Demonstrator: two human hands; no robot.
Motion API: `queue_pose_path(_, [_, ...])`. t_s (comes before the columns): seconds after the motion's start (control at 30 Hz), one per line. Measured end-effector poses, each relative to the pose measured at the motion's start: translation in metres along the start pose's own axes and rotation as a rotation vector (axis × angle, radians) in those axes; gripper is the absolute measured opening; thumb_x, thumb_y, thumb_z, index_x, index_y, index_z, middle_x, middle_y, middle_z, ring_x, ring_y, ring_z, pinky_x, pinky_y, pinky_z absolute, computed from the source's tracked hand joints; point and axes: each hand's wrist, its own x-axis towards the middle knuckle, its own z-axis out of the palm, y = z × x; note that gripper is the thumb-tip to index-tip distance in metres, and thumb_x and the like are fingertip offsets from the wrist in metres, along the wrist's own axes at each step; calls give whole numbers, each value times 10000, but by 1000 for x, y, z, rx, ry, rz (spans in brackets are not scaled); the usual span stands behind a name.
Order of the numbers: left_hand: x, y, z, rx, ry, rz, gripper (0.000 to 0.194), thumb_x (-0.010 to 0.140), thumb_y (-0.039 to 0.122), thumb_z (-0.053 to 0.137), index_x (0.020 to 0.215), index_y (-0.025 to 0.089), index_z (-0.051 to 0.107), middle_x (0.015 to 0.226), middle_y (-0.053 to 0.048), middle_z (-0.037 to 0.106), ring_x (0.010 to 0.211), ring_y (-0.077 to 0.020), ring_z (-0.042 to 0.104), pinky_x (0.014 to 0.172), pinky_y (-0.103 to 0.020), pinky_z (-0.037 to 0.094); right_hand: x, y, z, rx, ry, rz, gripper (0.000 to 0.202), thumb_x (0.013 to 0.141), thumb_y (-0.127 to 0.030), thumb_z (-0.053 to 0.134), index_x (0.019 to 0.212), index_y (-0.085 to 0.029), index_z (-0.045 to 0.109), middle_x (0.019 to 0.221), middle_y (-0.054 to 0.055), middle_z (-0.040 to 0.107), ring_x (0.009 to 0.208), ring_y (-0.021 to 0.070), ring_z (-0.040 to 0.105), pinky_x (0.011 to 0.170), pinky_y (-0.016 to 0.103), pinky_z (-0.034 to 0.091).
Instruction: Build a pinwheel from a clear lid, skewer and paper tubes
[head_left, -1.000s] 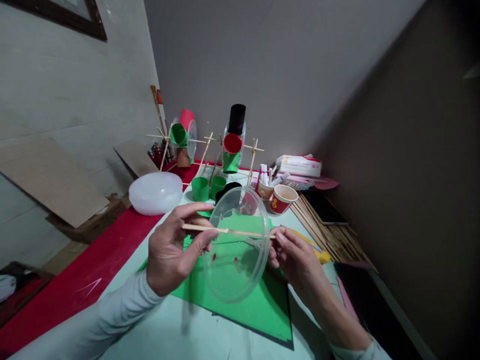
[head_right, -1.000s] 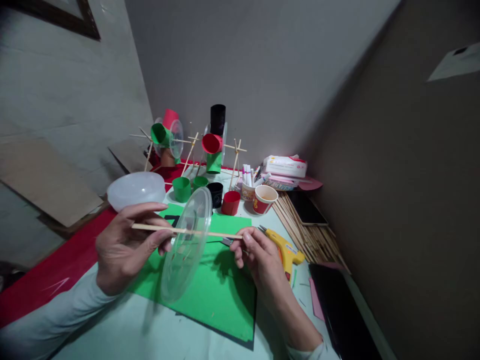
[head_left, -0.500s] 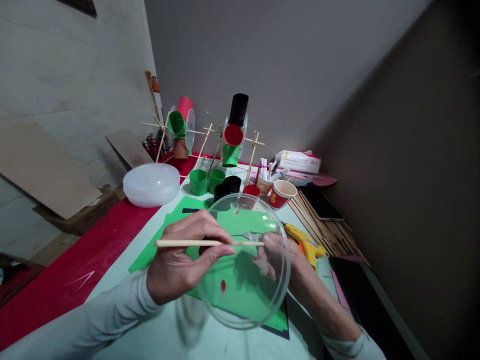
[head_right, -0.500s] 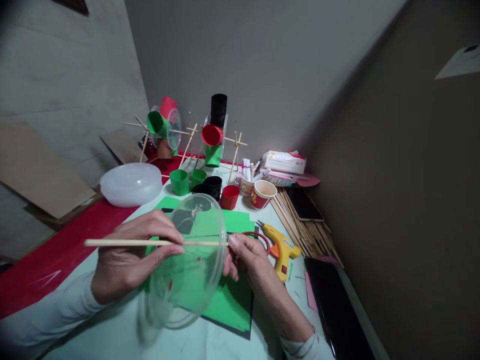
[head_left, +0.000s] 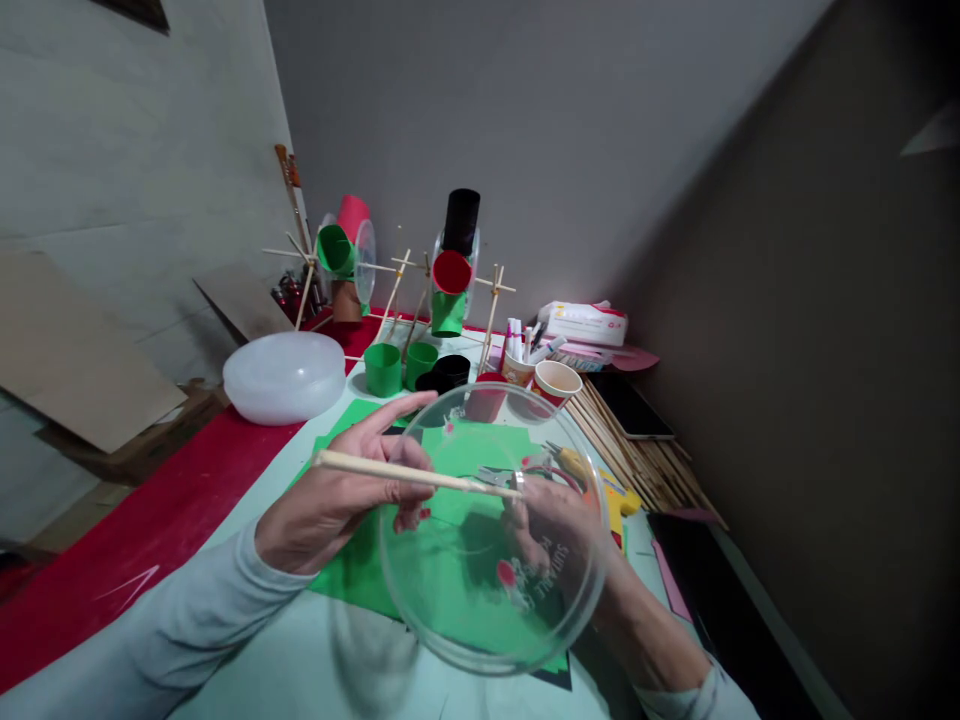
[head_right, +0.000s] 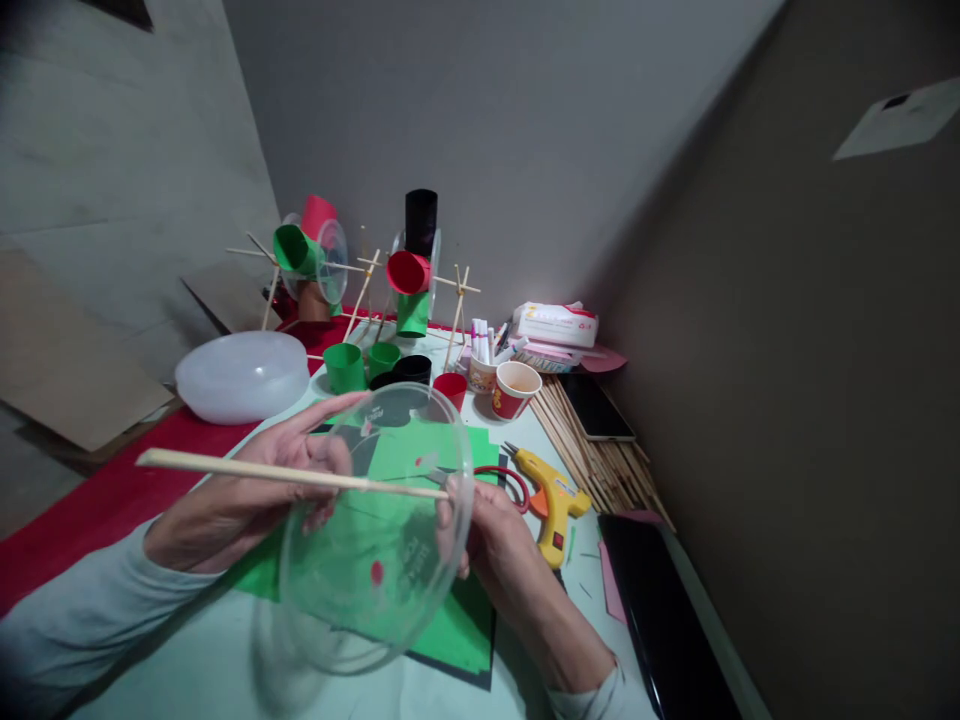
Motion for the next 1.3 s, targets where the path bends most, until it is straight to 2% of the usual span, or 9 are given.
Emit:
queue_pose_path(0.1, [0,-1,2,-58,31,-12,525,696,262,895,1123,153,609,611,44,632,455,-93,601,404,-132,465,1,4,0,40,-17,49,455,844,-583,717,680,-174,606,468,-21,557,377,52,381,367,166,270])
queue_pose_path(0.17, [-2,-3,3,-69,40,-48,313,760,273,850,917,162,603,590,41,632,442,-89,609,394,-118,458,2,7,1,61,-21,70,446,832,-584,733,704,-173,615,499,-11,587,385,53,387,357,165,263])
queue_pose_path(0.33, [-5,-4,7,-50,18,-36,202,880,270,735,909,187,553,719,0,733,494,-98,649,411,-127,492,3,12,3,71,-64,103,466,822,-607,731,713,-171,608,512,-20,577,374,44,363,358,165,278])
queue_pose_path(0.47, [-7,-2,11,-27,-16,-15,140,938,261,651,966,178,542,765,-61,784,576,-154,736,533,-178,576,4,11,6,56,-93,103,498,807,-633,745,707,-176,576,497,-30,560,354,45,352,337,168,251])
queue_pose_path(0.6, [-10,-1,13,-38,-41,-21,125,957,261,627,982,162,555,812,-104,805,663,-181,776,596,-170,585,4,11,5,64,-50,66,448,882,-577,708,741,-183,548,551,-37,581,389,35,345,342,147,248])
queue_pose_path(0.77, [-10,0,15,-57,-4,-51,212,940,260,675,1102,175,567,1000,-97,806,748,-215,796,646,-199,616,4,11,4,50,-35,80,420,857,-585,735,818,-205,559,516,-54,591,327,35,293,300,164,183])
queue_pose_path(0.87, [-8,1,15,-20,11,-54,310,923,259,700,1179,182,542,981,-88,797,737,-237,794,665,-249,639,4,11,4,55,-42,86,409,854,-586,734,867,-207,581,520,-52,606,322,36,309,305,163,172])
queue_pose_path(1.13, [-5,-6,16,-109,-9,-67,616,771,168,835,1281,189,491,865,-29,769,681,-207,764,667,-298,648,5,12,2,84,-15,46,398,829,-523,790,875,-170,614,699,17,705,394,64,515,365,168,315])
queue_pose_path(1.3, [-3,-16,17,-126,-31,-95,443,731,176,859,1096,127,613,744,-48,775,611,-154,728,587,-202,584,0,0,9,179,73,-22,369,790,-420,849,799,-171,577,718,16,678,566,74,576,523,155,431])
